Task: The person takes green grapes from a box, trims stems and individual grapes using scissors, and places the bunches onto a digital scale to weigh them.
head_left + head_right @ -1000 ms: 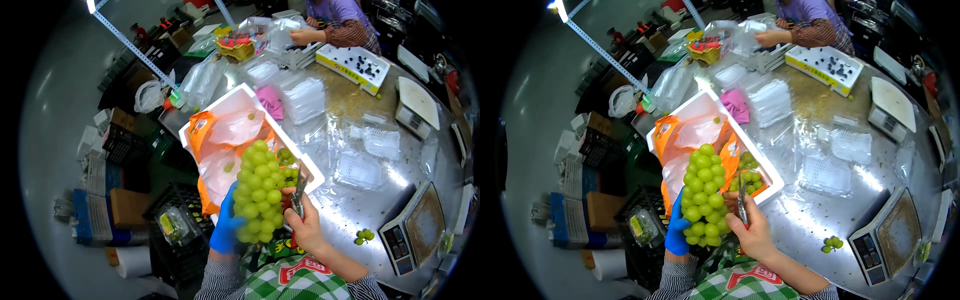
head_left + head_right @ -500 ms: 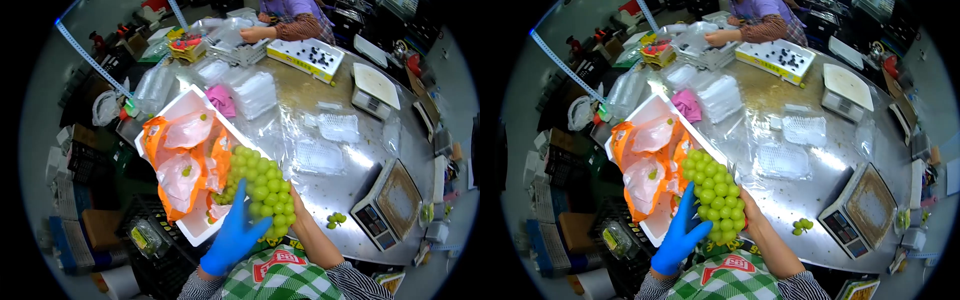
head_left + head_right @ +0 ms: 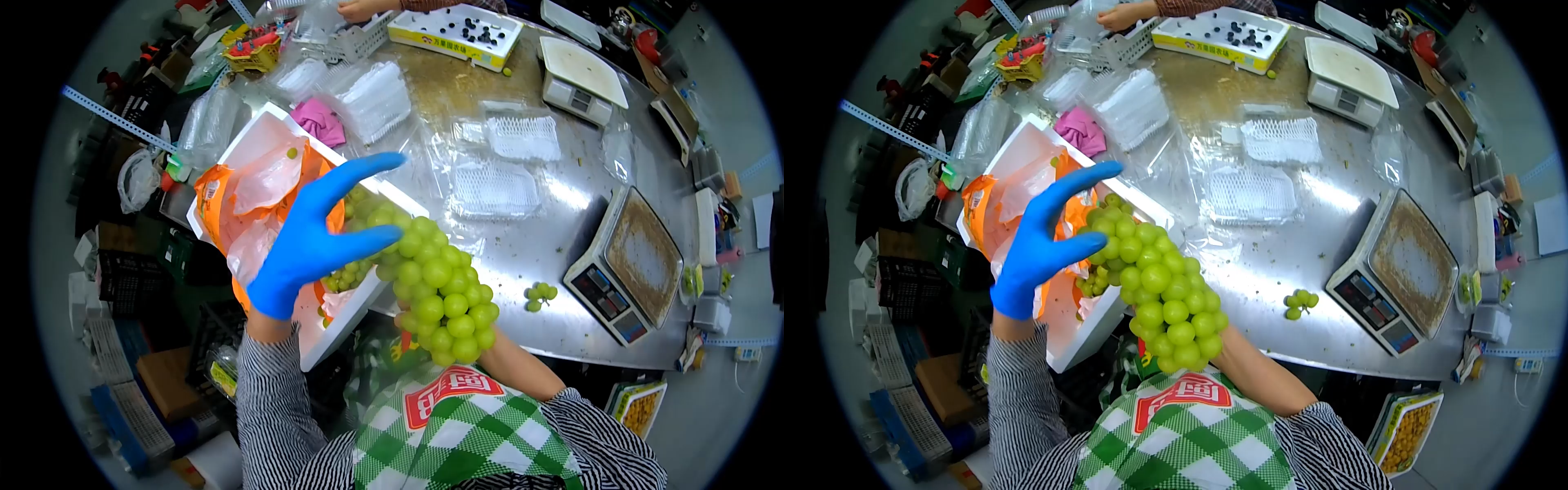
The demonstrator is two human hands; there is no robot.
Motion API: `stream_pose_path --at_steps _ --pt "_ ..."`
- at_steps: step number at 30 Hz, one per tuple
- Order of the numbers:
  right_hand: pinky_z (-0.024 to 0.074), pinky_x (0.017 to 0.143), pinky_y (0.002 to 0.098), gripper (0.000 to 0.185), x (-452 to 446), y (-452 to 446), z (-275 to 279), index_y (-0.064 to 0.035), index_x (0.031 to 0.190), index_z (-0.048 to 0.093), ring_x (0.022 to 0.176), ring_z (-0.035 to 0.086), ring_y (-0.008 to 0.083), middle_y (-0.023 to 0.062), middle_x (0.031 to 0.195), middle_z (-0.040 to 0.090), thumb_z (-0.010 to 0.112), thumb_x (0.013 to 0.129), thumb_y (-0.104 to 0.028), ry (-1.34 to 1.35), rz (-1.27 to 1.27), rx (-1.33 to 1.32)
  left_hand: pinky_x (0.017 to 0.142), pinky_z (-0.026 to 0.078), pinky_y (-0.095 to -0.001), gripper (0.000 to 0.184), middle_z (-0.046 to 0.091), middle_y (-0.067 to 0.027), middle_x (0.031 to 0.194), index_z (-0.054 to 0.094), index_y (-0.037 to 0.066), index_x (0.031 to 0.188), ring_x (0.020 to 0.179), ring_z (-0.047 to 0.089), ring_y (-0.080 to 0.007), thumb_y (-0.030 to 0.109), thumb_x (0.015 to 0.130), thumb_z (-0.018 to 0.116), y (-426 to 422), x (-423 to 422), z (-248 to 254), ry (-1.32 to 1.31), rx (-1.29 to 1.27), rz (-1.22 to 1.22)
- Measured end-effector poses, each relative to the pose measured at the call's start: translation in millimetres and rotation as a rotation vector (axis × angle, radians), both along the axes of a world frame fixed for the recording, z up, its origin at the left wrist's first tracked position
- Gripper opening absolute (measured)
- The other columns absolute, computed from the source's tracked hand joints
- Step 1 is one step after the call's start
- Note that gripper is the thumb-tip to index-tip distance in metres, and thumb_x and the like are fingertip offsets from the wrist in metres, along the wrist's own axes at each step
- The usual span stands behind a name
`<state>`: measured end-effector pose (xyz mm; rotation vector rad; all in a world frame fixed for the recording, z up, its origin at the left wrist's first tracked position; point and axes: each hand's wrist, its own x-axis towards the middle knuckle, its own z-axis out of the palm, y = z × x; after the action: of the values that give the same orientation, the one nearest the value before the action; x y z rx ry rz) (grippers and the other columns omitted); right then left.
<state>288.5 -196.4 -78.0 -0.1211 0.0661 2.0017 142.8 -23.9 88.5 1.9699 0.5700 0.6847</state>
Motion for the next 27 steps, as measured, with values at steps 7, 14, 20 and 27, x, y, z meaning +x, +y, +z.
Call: stream_pose_path --at_steps 7,14,20,27 --pt "0.0515 0.085 0.0381 0.038 -14 -25 42 -0.0079 0.122 0.052 0.095 0.060 0.0217 0.0077 0.112 0.059 0.055 0.094 -0.033 -0.430 -0.085 -0.179 0.101 0.045 -0.0364 0.060 0.066 -0.0131 0.121 0.064 0.006 0.125 0.114 0.062 -0.0240 0.036 0.074 0.078 12 57 20 0.361 0.003 -0.567" --pt "0.0497 0.088 0.0408 0.036 -21 -34 34 -0.0097 0.125 0.050 0.101 0.059 0.0216 0.0063 0.119 0.057 0.054 0.095 -0.030 -0.164 -0.181 0.041 0.102 0.044 -0.0337 0.063 0.063 -0.0129 0.126 0.058 0.010 0.133 0.114 0.060 -0.0226 0.040 0.080 0.073 17 75 2 0.631 -0.287 -1.036" --pt "0.0462 0.087 0.0571 0.047 -37 -39 61 -0.0087 0.126 0.050 0.108 0.058 0.0294 0.0134 0.122 0.058 0.051 0.095 -0.045 -0.638 -0.193 -0.236 0.105 0.040 -0.0333 0.074 0.057 -0.0112 0.134 0.043 0.005 0.144 0.120 0.054 -0.0187 0.023 0.081 0.075 37 76 -51 0.650 -0.623 -1.160" --pt "0.0465 0.090 0.0527 0.045 -23 -43 90 -0.0040 0.123 0.051 0.101 0.059 0.0292 0.0152 0.116 0.059 0.047 0.098 -0.041 0.129 -0.301 -0.425 0.110 0.035 -0.0327 0.071 0.047 -0.0126 0.144 0.038 -0.001 0.146 0.130 0.047 -0.0205 0.024 0.086 0.066 22 54 -105 0.442 -1.102 -0.898"
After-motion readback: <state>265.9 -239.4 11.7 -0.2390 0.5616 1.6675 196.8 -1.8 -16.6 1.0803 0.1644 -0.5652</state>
